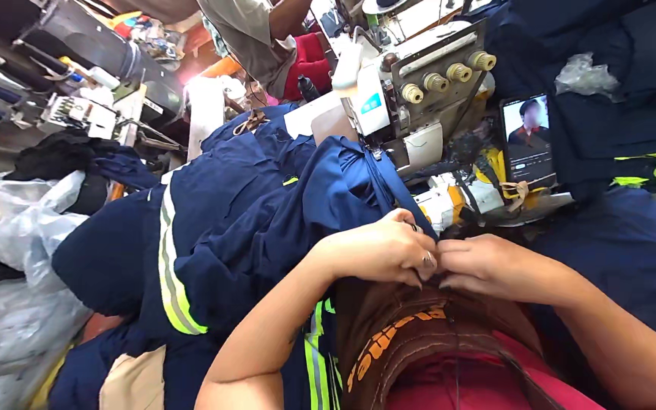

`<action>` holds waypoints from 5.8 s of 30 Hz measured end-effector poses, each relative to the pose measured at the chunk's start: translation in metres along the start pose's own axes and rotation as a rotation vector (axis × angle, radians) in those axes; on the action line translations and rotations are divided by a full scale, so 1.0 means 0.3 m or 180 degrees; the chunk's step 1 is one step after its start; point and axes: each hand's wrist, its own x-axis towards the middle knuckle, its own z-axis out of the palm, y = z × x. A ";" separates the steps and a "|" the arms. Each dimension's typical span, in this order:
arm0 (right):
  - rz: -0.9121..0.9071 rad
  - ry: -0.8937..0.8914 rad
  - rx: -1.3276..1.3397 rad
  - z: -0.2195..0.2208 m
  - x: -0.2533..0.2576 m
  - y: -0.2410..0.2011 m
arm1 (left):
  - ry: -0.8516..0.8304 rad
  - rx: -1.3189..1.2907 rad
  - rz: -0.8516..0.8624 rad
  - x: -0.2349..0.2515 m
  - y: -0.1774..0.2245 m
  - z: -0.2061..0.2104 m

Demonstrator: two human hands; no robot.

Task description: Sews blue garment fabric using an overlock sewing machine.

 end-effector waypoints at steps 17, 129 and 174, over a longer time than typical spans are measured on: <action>0.1683 0.2137 -0.0326 0.039 0.008 -0.026 | 0.2463 -0.0586 -0.0791 -0.235 -0.137 -0.067; 0.0160 0.2008 0.0694 0.108 0.276 0.302 | 0.1348 0.1712 -0.1945 -0.031 -0.055 -0.148; 0.1013 0.1526 -0.0667 0.170 0.336 0.204 | 0.3197 0.2296 -0.3077 -0.131 0.021 0.218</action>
